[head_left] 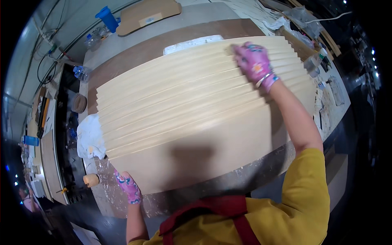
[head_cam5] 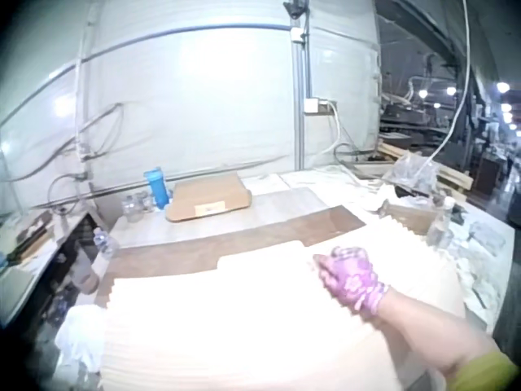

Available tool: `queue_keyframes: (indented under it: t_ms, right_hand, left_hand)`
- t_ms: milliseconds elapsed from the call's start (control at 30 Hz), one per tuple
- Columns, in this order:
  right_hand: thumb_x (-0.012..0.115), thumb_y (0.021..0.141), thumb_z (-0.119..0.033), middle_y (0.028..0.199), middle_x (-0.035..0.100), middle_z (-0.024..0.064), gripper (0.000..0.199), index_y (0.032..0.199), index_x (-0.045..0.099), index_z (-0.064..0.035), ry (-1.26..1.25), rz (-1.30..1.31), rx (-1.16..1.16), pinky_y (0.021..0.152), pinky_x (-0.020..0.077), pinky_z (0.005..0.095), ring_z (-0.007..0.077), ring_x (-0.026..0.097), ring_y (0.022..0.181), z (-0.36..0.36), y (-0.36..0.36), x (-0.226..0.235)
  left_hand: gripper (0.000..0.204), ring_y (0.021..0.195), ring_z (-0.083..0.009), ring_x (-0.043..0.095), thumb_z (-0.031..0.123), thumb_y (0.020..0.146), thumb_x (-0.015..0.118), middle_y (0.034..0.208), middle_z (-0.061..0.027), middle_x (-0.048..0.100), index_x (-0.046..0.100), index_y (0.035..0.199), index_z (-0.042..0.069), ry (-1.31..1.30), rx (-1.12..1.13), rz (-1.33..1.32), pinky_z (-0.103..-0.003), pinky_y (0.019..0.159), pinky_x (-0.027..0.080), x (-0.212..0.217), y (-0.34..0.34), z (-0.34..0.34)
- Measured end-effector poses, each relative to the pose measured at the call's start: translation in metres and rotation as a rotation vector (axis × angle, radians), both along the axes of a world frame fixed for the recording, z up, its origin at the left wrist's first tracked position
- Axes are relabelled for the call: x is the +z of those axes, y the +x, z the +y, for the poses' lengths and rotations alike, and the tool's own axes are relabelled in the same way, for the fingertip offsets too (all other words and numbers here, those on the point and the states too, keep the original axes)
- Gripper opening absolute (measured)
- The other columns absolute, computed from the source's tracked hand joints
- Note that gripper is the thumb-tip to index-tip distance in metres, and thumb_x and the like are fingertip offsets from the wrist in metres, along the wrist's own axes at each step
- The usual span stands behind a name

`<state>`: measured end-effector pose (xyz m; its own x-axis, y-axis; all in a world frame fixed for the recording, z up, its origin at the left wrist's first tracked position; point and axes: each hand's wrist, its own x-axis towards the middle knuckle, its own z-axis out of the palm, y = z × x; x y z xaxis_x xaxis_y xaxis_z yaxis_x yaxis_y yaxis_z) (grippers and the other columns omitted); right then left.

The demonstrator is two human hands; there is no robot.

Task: The person wipes a large, light-colored wooden board with a cloth. They dip the cloth into a container of liquid and continue wiping the surface repeatedly. The person also uses a small block to rub the wood surface at one point.

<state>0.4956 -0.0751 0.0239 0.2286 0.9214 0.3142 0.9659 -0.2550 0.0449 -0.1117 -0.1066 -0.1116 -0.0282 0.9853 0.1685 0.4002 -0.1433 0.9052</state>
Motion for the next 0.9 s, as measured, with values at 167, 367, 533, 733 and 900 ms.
queue_keyframes:
  t_ms: [167,367,533,733,900]
  right_hand:
    - [0.057,0.092,-0.037,0.079,0.066,0.0104,0.026,0.097,0.069,-0.0143,0.239,0.05,-0.291,0.062,0.053,0.0386,0.0251,0.066,0.069,-0.044,0.072,0.021]
    - [0.064,0.083,-0.027,0.083,0.063,0.0095,0.028,0.109,0.066,-0.0178,0.306,0.074,0.621,0.07,0.0503,0.0401,0.0257,0.063,0.077,0.013,-0.126,0.007]
    - [0.054,0.092,-0.032,0.059,0.061,0.0036,0.02,0.102,0.067,-0.0198,0.238,0.508,0.013,0.07,0.0517,0.0336,0.0215,0.061,0.053,0.009,0.028,-0.017]
    - [0.059,0.086,-0.034,0.094,0.066,0.0121,0.029,0.11,0.065,-0.019,0.194,-0.068,0.262,0.074,0.0495,0.0472,0.0333,0.065,0.089,0.034,0.024,-0.002]
    - [0.06,0.088,-0.026,0.077,0.066,0.0075,0.02,0.101,0.066,-0.0122,0.303,0.264,-0.015,0.058,0.0519,0.0352,0.0223,0.064,0.067,-0.002,0.106,-0.025]
  left_hand:
    - [0.041,0.099,-0.0225,0.053,0.026,0.098,0.047,0.112,-0.0138,0.056,0.048,0.124,-0.005,0.018,-0.048,0.023,-0.036,0.089,0.043,-0.004,0.004,0.012]
    - [0.04,0.094,-0.0249,0.053,0.022,0.096,0.044,0.108,-0.0162,0.057,0.047,0.124,-0.007,0.044,-0.016,0.089,-0.037,0.089,0.042,-0.009,-0.007,0.005]
    - [0.037,0.092,-0.0256,0.053,0.023,0.097,0.043,0.102,-0.0161,0.058,0.05,0.117,-0.008,0.109,-0.004,0.142,-0.037,0.086,0.043,-0.008,-0.001,0.011]
    - [0.034,0.089,-0.025,0.054,0.023,0.096,0.044,0.102,-0.0152,0.058,0.052,0.111,-0.006,0.039,0.007,0.004,-0.039,0.081,0.044,0.002,0.01,0.005]
    - [0.035,0.089,-0.0231,0.055,0.025,0.097,0.044,0.104,-0.0143,0.058,0.052,0.114,-0.004,0.007,-0.109,0.417,-0.037,0.081,0.045,-0.028,-0.031,0.018]
